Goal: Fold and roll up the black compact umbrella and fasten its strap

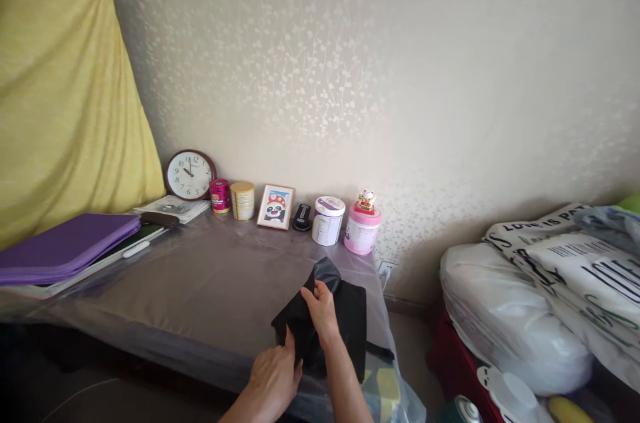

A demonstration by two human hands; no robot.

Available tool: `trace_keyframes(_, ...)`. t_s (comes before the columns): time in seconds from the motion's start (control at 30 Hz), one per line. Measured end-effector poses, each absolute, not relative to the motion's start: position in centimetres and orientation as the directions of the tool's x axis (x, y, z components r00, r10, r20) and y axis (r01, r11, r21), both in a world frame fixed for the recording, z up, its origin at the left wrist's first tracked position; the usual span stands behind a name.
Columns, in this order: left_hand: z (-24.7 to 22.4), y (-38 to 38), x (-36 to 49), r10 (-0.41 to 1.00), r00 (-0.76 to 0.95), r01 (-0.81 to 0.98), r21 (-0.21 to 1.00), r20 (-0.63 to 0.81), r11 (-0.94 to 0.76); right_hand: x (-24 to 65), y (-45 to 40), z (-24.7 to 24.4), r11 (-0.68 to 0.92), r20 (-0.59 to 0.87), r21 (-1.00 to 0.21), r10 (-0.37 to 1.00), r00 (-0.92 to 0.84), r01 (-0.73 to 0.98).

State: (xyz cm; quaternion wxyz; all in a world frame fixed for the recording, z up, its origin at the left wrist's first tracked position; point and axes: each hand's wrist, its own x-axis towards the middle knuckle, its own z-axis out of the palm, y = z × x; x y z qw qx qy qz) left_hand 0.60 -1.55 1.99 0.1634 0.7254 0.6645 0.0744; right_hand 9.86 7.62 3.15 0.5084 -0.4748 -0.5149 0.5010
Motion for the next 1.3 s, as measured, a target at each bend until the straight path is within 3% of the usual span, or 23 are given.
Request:
trace_keyframes(0.2, 2.6, -2.0, -0.2, 0.984, 0.126, 0.937, 0.340, -0.125, -0.077, 10.5, 8.1, 2.2, 0.107, 0.136, -0.898, 0.990, 0.038, 0.428)
trace_keyframes(0.3, 2.8, -2.7, -0.9, 0.988, 0.132, 0.941, 0.322, -0.074, -0.102, 10.4, 7.9, 2.6, 0.102, 0.150, -0.817, 0.988, 0.039, 0.568)
trace_keyframes(0.47, 3.1, -2.8, -1.3, 0.962, 0.205, 0.920, 0.299, 0.182, -0.253, 9.9, 7.5, 3.7, 0.176, 0.121, -0.827, 0.983, -0.137, 0.534)
trace_keyframes(0.6, 2.0, -1.9, -1.0, 0.907, 0.332, 0.836, 0.365, 0.260, -0.410, 9.9, 7.2, 3.7, 0.232, 0.147, -0.818, 0.969, -0.199, 0.527)
trace_keyframes(0.83, -0.9, -0.7, -0.7, 0.905, 0.378, 0.826, 0.369, 0.195, -0.425, 11.2, 6.0, 2.3, 0.540, 0.424, -0.621, 0.841, -0.337, 0.568)
trace_keyframes(0.93, -1.3, -0.7, -0.7, 0.899, 0.395, 0.829, 0.347, 0.189, -0.437, 11.9, 6.7, 2.0, 0.619, 0.474, -0.512, 0.782, -0.406, 0.595)
trace_keyframes(1.1, -2.2, -0.4, -0.6, 0.903, 0.383, 0.849, 0.312, 0.195, -0.428, 13.0, 9.5, 1.4, 0.638, 0.486, -0.374, 0.753, -0.443, 0.674)
trace_keyframes(1.3, -2.0, 0.0, -0.5, 0.924, 0.369, 0.856, 0.352, 0.099, -0.379, 13.3, 12.5, 1.8, 0.586, 0.427, -0.277, 0.785, -0.449, 0.762)
